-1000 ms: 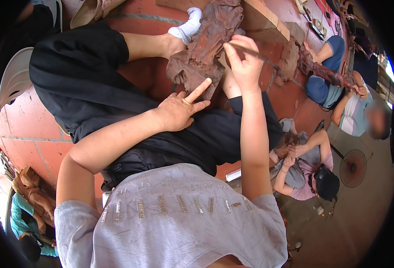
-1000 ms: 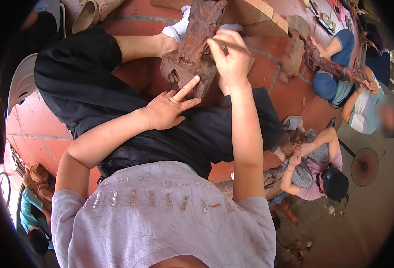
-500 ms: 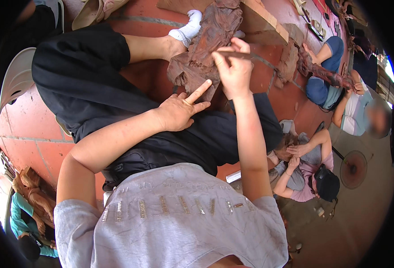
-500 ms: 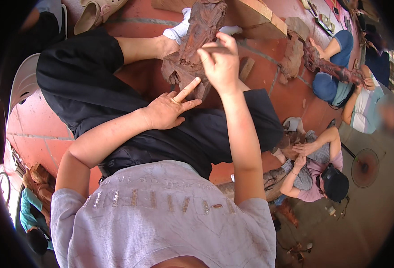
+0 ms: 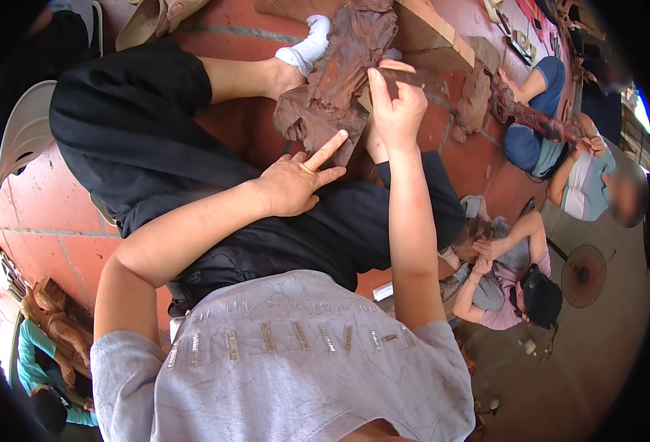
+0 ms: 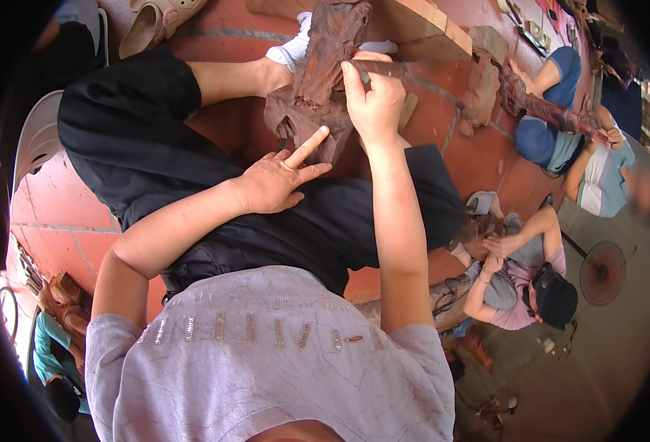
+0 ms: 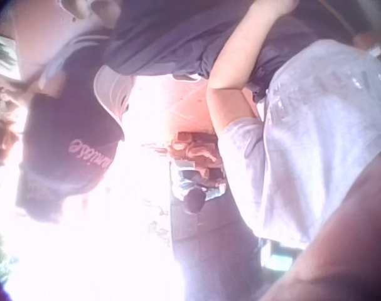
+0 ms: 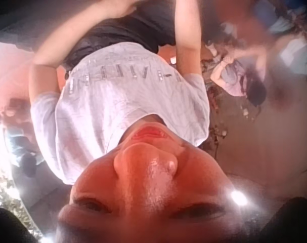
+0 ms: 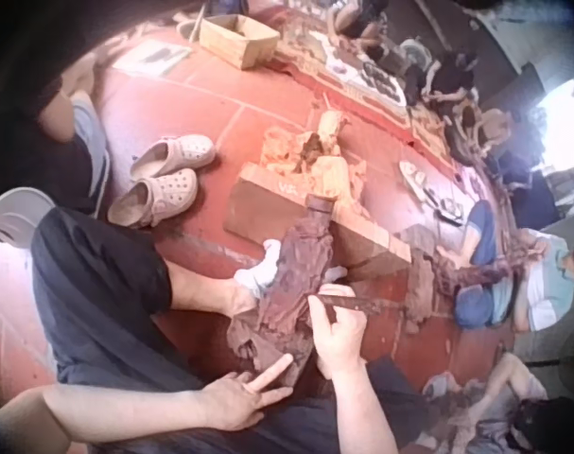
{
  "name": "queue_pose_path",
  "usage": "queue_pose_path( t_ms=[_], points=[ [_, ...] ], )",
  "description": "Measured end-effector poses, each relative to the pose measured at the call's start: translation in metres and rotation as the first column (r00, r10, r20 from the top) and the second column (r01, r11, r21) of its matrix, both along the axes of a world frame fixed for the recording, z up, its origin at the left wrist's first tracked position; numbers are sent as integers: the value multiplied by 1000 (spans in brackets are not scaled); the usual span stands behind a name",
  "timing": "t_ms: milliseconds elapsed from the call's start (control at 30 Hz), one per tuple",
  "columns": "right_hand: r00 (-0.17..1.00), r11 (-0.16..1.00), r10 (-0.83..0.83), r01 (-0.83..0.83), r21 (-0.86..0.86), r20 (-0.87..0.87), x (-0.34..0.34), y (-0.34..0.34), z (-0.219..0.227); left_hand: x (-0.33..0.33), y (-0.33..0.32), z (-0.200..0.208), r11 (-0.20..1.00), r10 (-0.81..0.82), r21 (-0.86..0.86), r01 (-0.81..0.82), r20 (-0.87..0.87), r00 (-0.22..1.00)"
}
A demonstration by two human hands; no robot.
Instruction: The person is carving a piece of wood using a chisel. They hold the wood steady with one hand while using the chisel with the other to shape and refine the surface. The person occasionally adjusts their grip and the position of the wood to access different areas.
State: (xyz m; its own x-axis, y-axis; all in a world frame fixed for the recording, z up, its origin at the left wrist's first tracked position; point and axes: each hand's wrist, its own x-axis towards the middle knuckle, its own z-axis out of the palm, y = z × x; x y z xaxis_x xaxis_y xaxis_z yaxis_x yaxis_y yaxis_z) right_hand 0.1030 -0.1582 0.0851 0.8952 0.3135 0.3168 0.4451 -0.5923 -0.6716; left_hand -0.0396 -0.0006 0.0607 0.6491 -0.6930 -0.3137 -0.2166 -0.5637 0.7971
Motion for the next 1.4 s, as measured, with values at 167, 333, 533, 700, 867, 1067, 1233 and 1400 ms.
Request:
queue_pose_path(
  t_ms=[167,333,533,700,867,1067,1233,1400],
  points=[
    [982,979,153,-135,-151,115,-12,1,-8,1,0,2,1000,-17,22,17,0,1000],
    [999,1000,23,-22,-22,44,4,0,-5,-1,0,0,1000,-2,1,2,4,1000],
    [975,976,141,-108,-187,171,-16,2,-8,2,1,4,1000,-15,18,16,-27,1000],
    [999,999,25,-24,-38,32,-2,-4,-5,1,0,0,1000,-6,3,6,-1,1000],
    [961,967,170,-120,-225,217,-14,1,-11,1,1,3,1000,-16,16,16,-12,1000],
    [999,1000,-16,16,-1,42,-3,-1,-7,2,2,5,1000,-21,14,21,-19,1000],
    [967,955,211,-172,-241,145,-15,-4,-10,1,2,2,1000,-12,11,13,-15,1000],
    [985,977,-26,62,206,-171,-3,-20,-19,0,1,-1,1000,-4,8,4,5,1000]
  ],
)
